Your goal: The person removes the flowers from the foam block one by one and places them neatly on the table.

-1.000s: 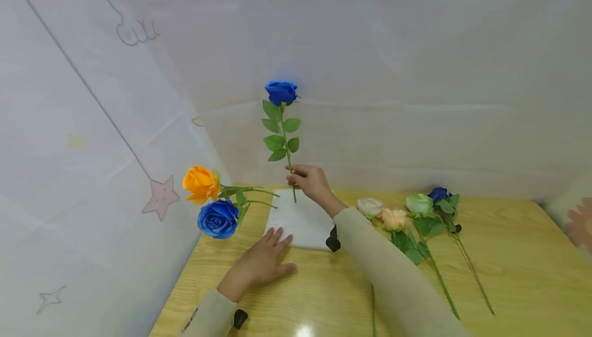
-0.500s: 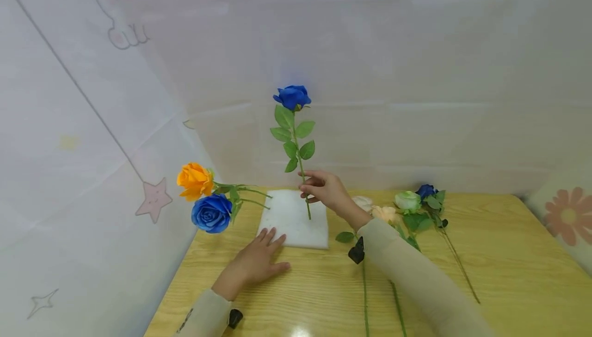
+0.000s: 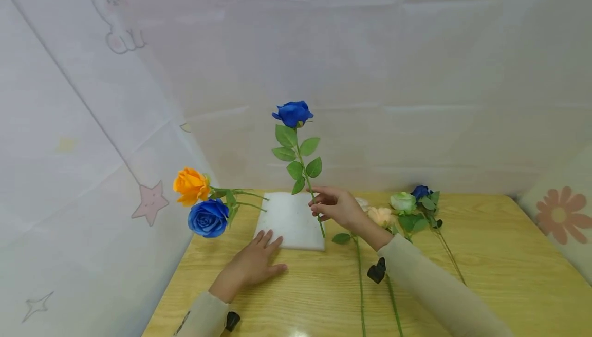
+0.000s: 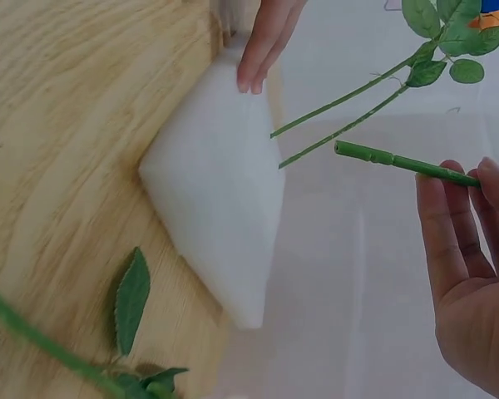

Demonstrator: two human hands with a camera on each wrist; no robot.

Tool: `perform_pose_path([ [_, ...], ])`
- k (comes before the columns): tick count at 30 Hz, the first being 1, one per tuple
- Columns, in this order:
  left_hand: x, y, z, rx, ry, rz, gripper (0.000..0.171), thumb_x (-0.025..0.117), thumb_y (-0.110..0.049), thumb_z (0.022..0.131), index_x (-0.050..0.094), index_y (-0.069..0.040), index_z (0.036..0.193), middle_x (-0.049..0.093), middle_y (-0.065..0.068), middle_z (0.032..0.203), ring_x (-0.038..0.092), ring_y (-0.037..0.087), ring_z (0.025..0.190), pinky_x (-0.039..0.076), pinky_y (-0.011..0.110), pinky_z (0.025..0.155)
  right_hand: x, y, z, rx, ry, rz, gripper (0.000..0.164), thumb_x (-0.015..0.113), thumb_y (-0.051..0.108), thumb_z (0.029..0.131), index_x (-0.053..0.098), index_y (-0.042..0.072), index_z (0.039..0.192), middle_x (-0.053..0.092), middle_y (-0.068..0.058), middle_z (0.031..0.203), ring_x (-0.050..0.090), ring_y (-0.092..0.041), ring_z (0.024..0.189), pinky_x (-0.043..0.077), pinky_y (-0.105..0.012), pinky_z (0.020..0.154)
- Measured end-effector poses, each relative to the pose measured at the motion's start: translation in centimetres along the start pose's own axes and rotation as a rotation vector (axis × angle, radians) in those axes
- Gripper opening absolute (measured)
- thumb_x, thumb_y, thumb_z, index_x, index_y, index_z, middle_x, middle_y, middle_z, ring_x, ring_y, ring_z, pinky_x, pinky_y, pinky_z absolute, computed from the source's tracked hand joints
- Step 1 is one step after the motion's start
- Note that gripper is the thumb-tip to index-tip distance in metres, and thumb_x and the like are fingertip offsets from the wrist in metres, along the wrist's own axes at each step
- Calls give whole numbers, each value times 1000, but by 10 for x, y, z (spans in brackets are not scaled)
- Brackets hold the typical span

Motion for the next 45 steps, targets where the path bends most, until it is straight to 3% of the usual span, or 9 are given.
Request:
perform_pose_path([
  [6, -3, -1, -2, 7, 6, -24, 79, 55, -61, 98, 38, -11, 157, 26, 24, 163, 22, 47, 150, 26, 57, 119, -18, -5, -19, 30, -42, 0, 52, 67, 10, 99, 52, 8, 148, 71, -15, 117, 73, -28, 98, 61, -40, 76],
  [9, -5, -3, -2, 16, 8, -31, 79, 56, -60, 98, 38, -11, 157, 26, 25, 163, 22, 47, 150, 26, 58, 119, -29, -10, -29, 42, -60, 18, 56, 70, 15, 97, 51, 8, 149, 69, -20, 120, 71, -32, 100, 61, -38, 76],
  [16, -7, -3, -3, 15, 12, -41, 79, 56, -59, 98, 37, -11, 158, 25, 24, 163, 21, 47, 150, 27, 58, 119, -55, -15, -49, 62, -104, 23, 60, 72, 19, 96, 48, 7, 151, 68, -20, 121, 72, -25, 99, 61, -43, 81],
  [23, -6, 0, -3, 17, 16, -53, 80, 54, -62, 98, 36, -13, 159, 24, 23, 164, 20, 46, 151, 27, 59, 118, -77, -16, -71, 78, -131, 8, 60, 70, 17, 97, 48, 7, 151, 66, -25, 125, 69, -39, 107, 61, -44, 82],
  [30, -4, 2, -2, 23, 15, -41, 81, 55, -62, 98, 36, -13, 159, 24, 24, 164, 20, 47, 151, 28, 59, 118, -101, -20, -97, 76, -158, -42, 61, 69, 18, 98, 45, 3, 151, 65, -26, 122, 72, -23, 99, 61, -44, 81],
  [38, -4, 1, -3, 42, -15, -31, 79, 56, -59, 98, 38, -11, 158, 26, 25, 163, 22, 48, 150, 28, 59, 118, -124, -28, -128, 105, -165, -86, 66, 69, 21, 98, 41, 1, 154, 64, -28, 122, 72, -22, 99, 61, -42, 81],
  [45, -2, 1, -3, 25, -2, -34, 81, 56, -62, 97, 36, -13, 159, 23, 24, 164, 20, 47, 151, 27, 59, 118, -146, -32, -149, 143, -184, -113, 64, 68, 26, 99, 42, 5, 154, 69, -7, 113, 72, -22, 98, 60, -46, 83],
])
Point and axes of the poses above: each hand's wrist, its own z-axis towards the middle knuckle, its own x-axis out of the palm, y = z × x, the point moved 3 cm from there along z, towards the middle knuckle
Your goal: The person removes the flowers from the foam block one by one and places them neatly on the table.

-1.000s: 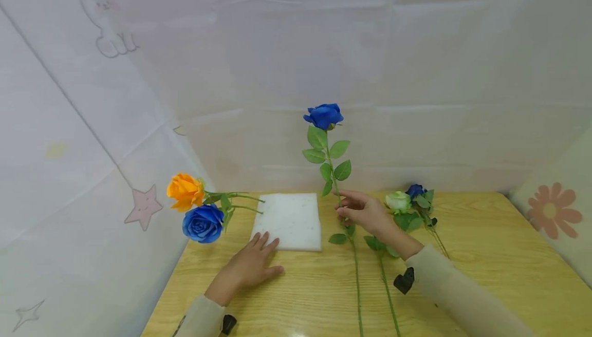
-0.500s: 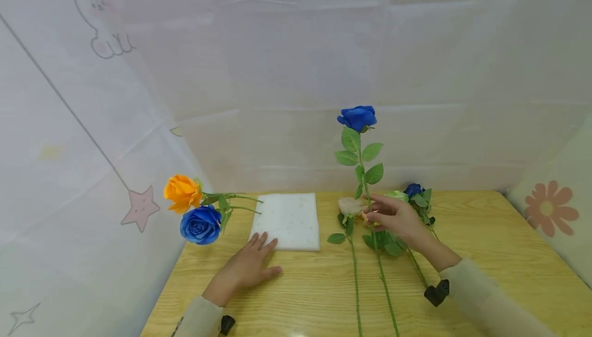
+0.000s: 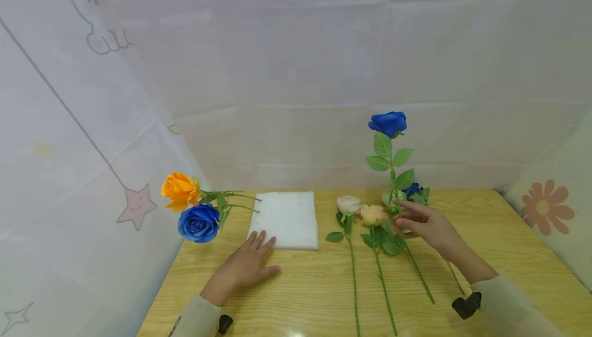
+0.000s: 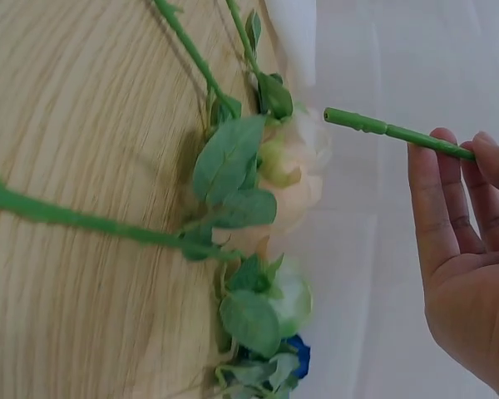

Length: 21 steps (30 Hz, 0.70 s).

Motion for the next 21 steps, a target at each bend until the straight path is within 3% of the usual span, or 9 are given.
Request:
perform_pose_path([
  [6, 5, -2, 1, 9, -41, 12, 84, 56, -63, 96, 36, -9, 158, 24, 28, 162, 20, 52, 149, 25, 61, 118, -17, -8, -16, 21, -27, -3, 68, 66, 24, 100, 35, 0, 156, 70, 2, 111, 72, -19, 98, 61, -40, 81],
  [12, 7, -7, 2, -39, -54, 34, 83, 53, -65, 97, 33, -14, 160, 23, 29, 163, 18, 54, 149, 26, 63, 117, -33, -18, -29, 28, -61, 0, 71, 64, 22, 102, 28, -3, 157, 70, 10, 112, 72, -11, 96, 61, -39, 80],
  [21, 13, -13, 6, -81, -64, 80, 83, 42, -70, 98, 33, -15, 160, 25, 22, 165, 20, 48, 151, 27, 65, 116, -49, -29, -44, 36, -78, -34, 70, 62, 21, 103, 27, -7, 156, 69, 10, 110, 72, -8, 97, 61, -38, 79],
])
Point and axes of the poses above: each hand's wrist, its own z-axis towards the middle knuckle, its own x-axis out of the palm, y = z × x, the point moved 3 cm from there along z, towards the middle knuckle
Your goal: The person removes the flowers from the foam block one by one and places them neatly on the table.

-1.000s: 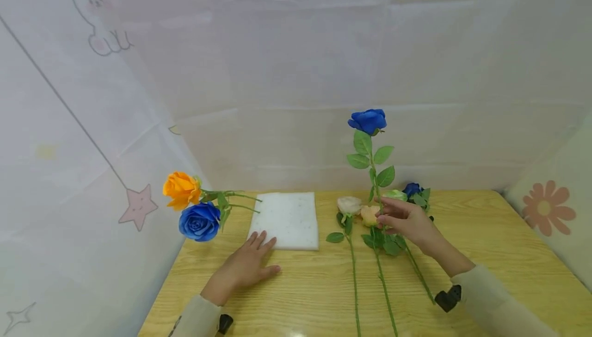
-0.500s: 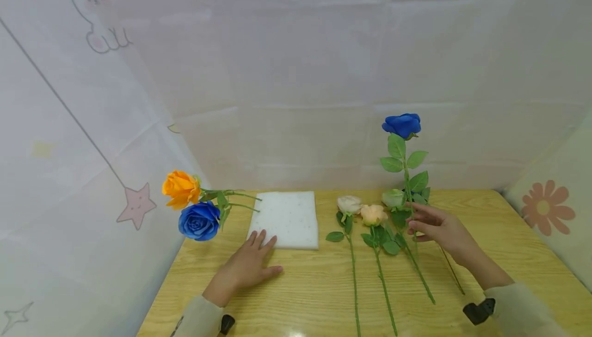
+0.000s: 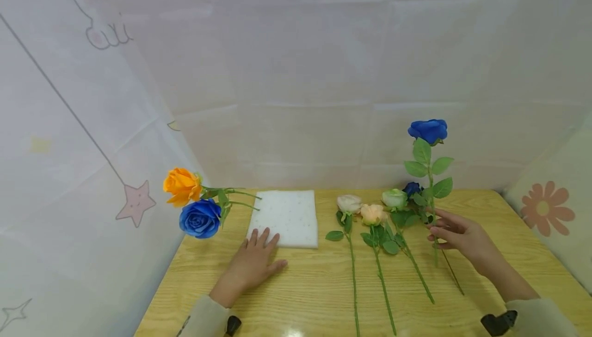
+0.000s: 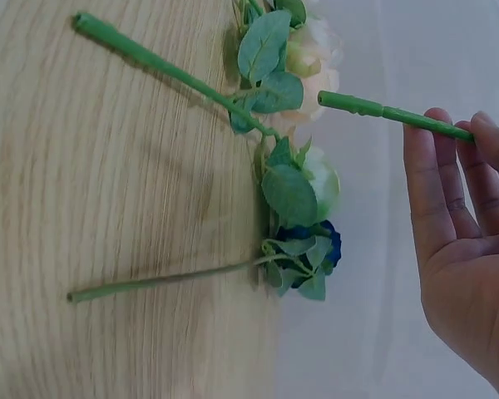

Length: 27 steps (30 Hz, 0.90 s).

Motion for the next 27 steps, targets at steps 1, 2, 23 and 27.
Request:
perform_pose_path([
  [1, 0, -1, 1, 0, 2, -3, 84, 42, -70, 98, 32, -14, 160, 24, 21, 165, 19, 47, 151, 26, 65, 117, -2, -2, -1, 9, -2, -7, 71, 62, 22, 103, 26, -8, 156, 68, 12, 110, 71, -8, 97, 61, -39, 79],
  [2, 0, -3, 2, 7, 1, -6, 84, 42, -70, 98, 33, -13, 160, 24, 20, 165, 20, 46, 151, 25, 65, 117, -4, -4, -3, 21, -3, -13, 72, 62, 23, 103, 26, -7, 157, 68, 11, 112, 71, -7, 97, 61, -39, 80],
  [23, 4, -22, 3, 25, 58, -60, 87, 44, -71, 97, 26, -16, 162, 15, 19, 168, 10, 46, 153, 17, 70, 117, -39, -46, -31, 145, 13, 9, 69, 61, 21, 103, 26, -3, 158, 67, 6, 111, 72, -14, 98, 61, -37, 78],
  [27, 4, -20, 4, 33, 49, -67, 86, 45, -70, 97, 27, -16, 162, 15, 18, 168, 10, 46, 153, 17, 70, 116, -45, -52, -34, 180, 47, 16, 67, 60, 21, 104, 27, 2, 159, 68, 5, 113, 72, -15, 98, 61, -37, 79],
])
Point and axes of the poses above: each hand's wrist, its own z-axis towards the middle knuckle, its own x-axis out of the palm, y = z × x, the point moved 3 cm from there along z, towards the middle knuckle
